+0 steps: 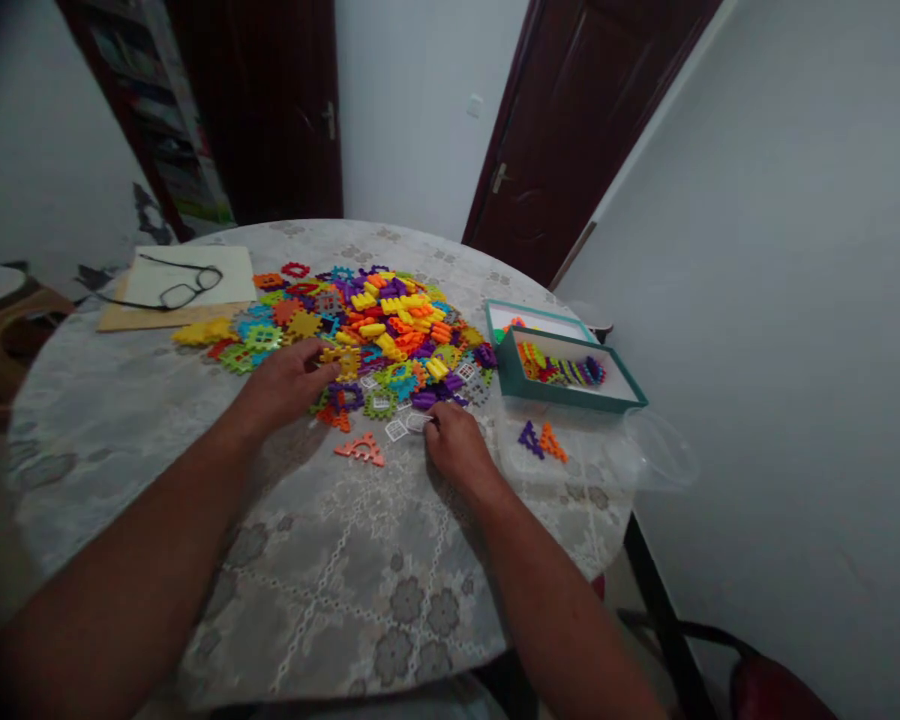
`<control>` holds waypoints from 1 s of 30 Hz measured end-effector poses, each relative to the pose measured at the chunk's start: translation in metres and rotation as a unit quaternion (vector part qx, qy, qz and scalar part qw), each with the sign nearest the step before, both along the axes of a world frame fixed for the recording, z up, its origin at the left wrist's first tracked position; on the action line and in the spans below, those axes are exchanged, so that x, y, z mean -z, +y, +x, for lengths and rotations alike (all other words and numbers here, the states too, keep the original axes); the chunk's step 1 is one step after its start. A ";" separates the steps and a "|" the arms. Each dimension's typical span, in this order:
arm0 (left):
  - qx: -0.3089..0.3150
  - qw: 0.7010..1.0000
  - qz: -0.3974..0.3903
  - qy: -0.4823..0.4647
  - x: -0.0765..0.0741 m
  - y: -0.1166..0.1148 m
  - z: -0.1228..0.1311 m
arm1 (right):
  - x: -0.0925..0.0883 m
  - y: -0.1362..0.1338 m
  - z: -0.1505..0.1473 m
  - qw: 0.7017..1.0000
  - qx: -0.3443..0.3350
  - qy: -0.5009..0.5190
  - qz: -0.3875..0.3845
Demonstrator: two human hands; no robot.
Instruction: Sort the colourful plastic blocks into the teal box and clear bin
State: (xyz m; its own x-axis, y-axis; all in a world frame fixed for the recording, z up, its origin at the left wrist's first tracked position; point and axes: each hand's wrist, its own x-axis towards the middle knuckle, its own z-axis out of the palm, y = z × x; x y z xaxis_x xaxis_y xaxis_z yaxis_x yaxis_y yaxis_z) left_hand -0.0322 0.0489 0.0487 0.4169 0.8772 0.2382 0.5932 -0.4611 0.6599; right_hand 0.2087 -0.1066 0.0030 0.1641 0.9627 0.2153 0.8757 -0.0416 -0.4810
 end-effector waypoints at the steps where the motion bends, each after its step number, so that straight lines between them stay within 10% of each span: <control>1: -0.003 1.000 -0.008 0.010 -0.002 -0.001 0.000 | -0.007 -0.003 0.002 1.000 -0.005 0.015 0.005; 5: -0.021 0.999 -0.010 0.045 -0.005 0.004 -0.002 | -0.046 -0.021 0.028 0.998 0.020 0.034 0.046; 12: -0.107 0.993 0.016 0.041 -0.005 0.009 -0.009 | -0.102 -0.090 0.138 0.950 0.267 -0.115 0.117; 21: -0.153 0.980 0.021 -0.130 0.020 0.028 -0.013 | -0.062 -0.140 0.287 0.891 0.352 -0.286 -0.020; 27: -0.164 0.967 0.001 -0.194 0.031 0.034 -0.014 | -0.059 -0.122 0.233 0.868 0.364 -0.329 0.083; 30: -0.159 0.965 -0.007 -0.208 0.037 0.036 -0.013 | -0.065 -0.091 0.157 0.918 0.225 -0.293 0.142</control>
State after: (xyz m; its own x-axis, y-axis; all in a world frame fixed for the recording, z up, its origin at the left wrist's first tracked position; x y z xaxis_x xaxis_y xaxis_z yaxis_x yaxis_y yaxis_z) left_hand -0.0452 0.0853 0.0119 -0.0028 0.9493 0.3143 0.3854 -0.2890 0.8763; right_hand 0.3659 -0.1980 0.0685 0.3077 0.7169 0.6256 0.9123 -0.4090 0.0200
